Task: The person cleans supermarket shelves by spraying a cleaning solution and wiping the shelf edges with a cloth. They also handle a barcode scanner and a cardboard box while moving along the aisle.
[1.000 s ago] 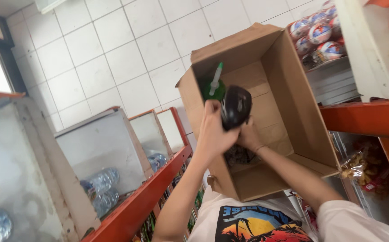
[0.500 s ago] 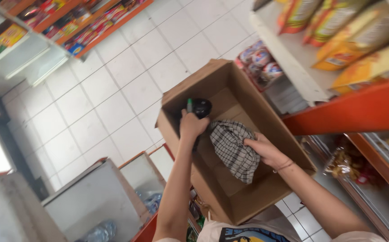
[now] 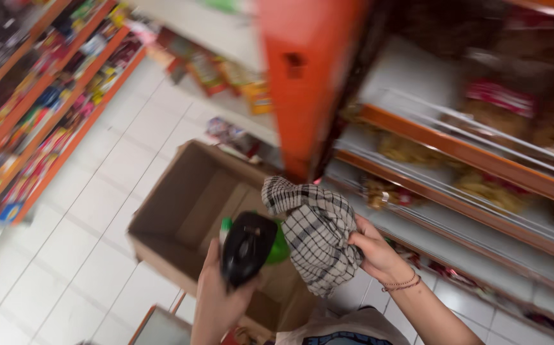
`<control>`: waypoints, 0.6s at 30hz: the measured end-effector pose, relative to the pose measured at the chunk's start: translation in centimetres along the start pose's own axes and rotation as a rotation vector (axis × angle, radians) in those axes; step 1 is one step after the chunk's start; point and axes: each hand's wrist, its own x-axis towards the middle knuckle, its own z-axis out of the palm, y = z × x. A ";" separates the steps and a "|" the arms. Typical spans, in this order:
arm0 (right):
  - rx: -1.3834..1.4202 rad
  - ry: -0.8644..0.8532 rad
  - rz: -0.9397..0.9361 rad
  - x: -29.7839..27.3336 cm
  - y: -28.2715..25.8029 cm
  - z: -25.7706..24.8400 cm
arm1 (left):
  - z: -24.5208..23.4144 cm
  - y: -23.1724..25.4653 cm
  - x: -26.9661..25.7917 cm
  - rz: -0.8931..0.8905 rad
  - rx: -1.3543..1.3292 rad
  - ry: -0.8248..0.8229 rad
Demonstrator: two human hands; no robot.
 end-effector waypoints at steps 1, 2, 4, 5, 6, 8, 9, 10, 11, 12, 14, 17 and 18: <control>0.028 0.003 -0.043 -1.4 -0.6 -1.0 | 0.8 1.4 -0.8 0.005 -0.087 -0.049; 0.058 0.010 -0.088 -3.1 -0.9 -2.0 | 1.6 2.7 -1.2 0.007 -0.171 -0.105; 0.093 0.027 -0.169 -6.5 -1.4 -4.3 | 4.1 5.1 -1.8 0.017 -0.257 -0.237; 0.096 0.037 -0.206 -8.2 -1.3 -5.6 | 5.7 6.3 -2.3 0.018 -0.300 -0.307; 0.098 0.051 -0.244 -10.0 -1.3 -6.9 | 7.6 7.4 -2.5 0.123 -0.274 -0.344; 0.117 0.107 -0.266 -13.8 -0.9 -9.7 | 11.8 9.6 -3.3 0.333 -0.229 -0.414; 0.128 0.135 -0.277 -15.7 -0.5 -11.1 | 14.0 10.8 -4.1 0.408 -0.144 -0.435; 0.149 0.193 -0.314 -17.7 -0.3 -12.4 | 16.4 12.0 -4.9 0.492 -0.064 -0.452; 0.170 0.250 -0.350 -19.6 0.0 -13.6 | 18.8 13.2 -5.6 0.579 0.015 -0.465; 0.196 0.313 -0.383 -21.9 0.3 -15.0 | 21.1 14.4 -6.3 0.602 0.006 -0.497; 0.296 0.342 -0.494 -26.6 0.7 -18.1 | 25.7 16.6 -8.2 0.639 -0.009 -0.567; 0.373 0.270 -0.709 -33.9 2.1 -21.6 | 32.0 19.6 -11.3 0.751 -0.032 -0.729; 0.383 0.225 -0.794 -36.1 2.8 -22.4 | 33.8 20.5 -12.4 0.685 -0.047 -0.803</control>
